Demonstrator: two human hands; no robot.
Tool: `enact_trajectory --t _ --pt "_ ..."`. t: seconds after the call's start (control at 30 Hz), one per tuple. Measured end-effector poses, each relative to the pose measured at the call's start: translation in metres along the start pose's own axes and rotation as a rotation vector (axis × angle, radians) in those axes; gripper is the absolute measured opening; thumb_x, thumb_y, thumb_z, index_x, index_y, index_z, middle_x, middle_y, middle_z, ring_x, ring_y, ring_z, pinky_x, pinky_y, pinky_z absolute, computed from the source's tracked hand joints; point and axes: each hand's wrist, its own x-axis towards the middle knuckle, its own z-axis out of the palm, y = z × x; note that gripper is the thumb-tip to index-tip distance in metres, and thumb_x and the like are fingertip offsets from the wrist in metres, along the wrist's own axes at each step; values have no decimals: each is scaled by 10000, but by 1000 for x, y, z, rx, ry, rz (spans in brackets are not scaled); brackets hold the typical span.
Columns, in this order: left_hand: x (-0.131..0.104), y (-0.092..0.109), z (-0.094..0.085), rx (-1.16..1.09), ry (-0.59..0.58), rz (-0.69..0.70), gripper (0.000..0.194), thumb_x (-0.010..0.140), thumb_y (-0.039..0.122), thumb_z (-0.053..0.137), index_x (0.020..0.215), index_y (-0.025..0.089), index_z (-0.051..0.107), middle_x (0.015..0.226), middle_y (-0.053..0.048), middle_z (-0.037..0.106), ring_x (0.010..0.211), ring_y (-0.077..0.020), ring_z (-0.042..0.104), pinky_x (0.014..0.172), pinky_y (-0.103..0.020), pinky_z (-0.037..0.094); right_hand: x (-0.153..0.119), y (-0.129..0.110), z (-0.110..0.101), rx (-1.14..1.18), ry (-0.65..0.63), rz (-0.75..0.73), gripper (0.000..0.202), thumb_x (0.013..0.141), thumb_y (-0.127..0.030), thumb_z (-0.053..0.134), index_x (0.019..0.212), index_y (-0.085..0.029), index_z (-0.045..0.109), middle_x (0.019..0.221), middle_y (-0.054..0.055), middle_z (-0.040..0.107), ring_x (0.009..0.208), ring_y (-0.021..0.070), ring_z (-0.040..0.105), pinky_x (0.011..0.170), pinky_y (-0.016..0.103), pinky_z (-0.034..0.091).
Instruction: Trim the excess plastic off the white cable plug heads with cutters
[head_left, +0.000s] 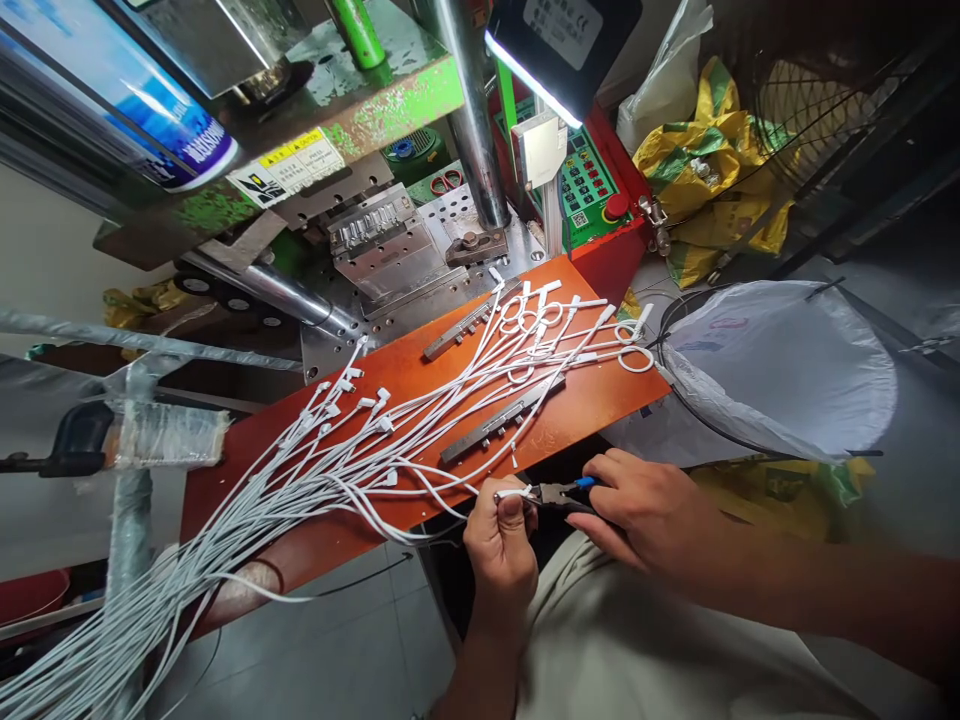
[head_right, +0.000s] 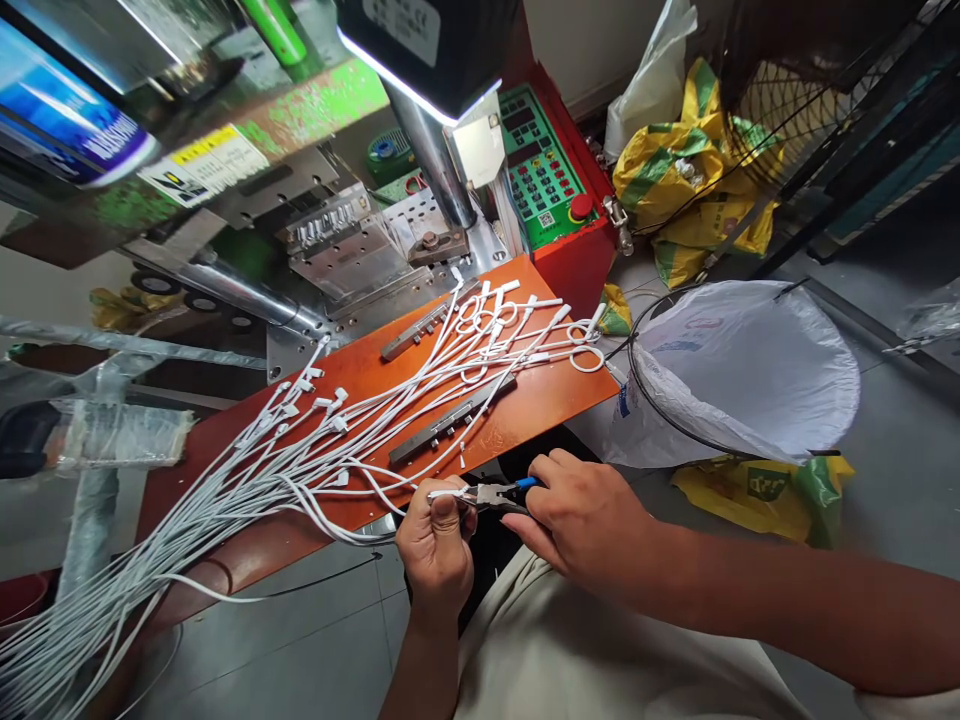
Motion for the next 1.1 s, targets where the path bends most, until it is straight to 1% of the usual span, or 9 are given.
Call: enact_trajectory --t 0.1,0.2,0.4,0.47,0.57,0.7,0.83,0.93,1.1 --pt "0 -2 -2 -27 -18 13 409 1150 462 580 846 197 643 689 14 579 588 -124 510 555 -238 380 1 0 0 49 -46 28 392 1113 -361 613 767 -189 685 848 59 670 732 181 557 611 324 302" --pt "1 0 -2 -158 -49 -40 408 1126 469 636 832 187 659 679 10 578 583 -116 504 560 -233 375 6 4 -6 284 -207 122 475 1133 -399 530 726 -181 641 770 32 625 640 143 474 606 326 265" --pt "3 6 2 -381 -95 -189 458 1082 564 671 813 203 586 607 59 420 495 -85 355 488 -206 274 15 12 -4 1336 -754 483 776 951 -881 552 564 -219 435 609 9 559 526 117 485 496 265 271" --pt "4 5 2 -449 -106 -238 474 1063 584 693 803 207 567 601 71 390 474 -74 307 465 -197 258 14 12 2 1567 -825 566 830 884 -971 535 549 -245 312 654 33 599 517 122 528 454 252 247" --pt "7 1 2 -520 -107 -274 489 1021 577 758 774 201 568 593 67 404 471 -68 312 451 -182 271 10 11 7 1405 -680 425 823 964 -939 459 558 -229 364 673 35 601 548 122 512 492 263 292" --pt "6 3 6 -505 -29 -261 473 1023 551 776 777 190 595 616 44 474 531 -80 418 512 -165 364 1 8 6 594 -200 164 645 1163 -623 427 739 -186 639 869 63 666 751 175 584 694 314 420" --pt "3 15 14 -470 147 -389 523 969 613 821 773 189 584 652 44 517 553 -79 468 524 -154 414 -4 6 13 128 89 -32 514 1183 -470 467 809 -192 683 1011 117 712 889 242 637 727 349 458" --pt "2 23 18 -460 212 -470 581 875 661 889 746 186 582 622 52 523 512 -64 437 475 -139 384 0 9 18 8 219 -118 454 1163 -414 534 793 -190 668 1061 140 728 918 259 628 753 368 474" --pt "5 33 17 -437 216 -546 636 796 688 935 692 184 562 549 56 508 474 -55 435 448 -129 365 10 23 14 -44 228 -230 394 1138 -380 619 797 -188 673 1064 140 745 954 255 642 769 363 462"
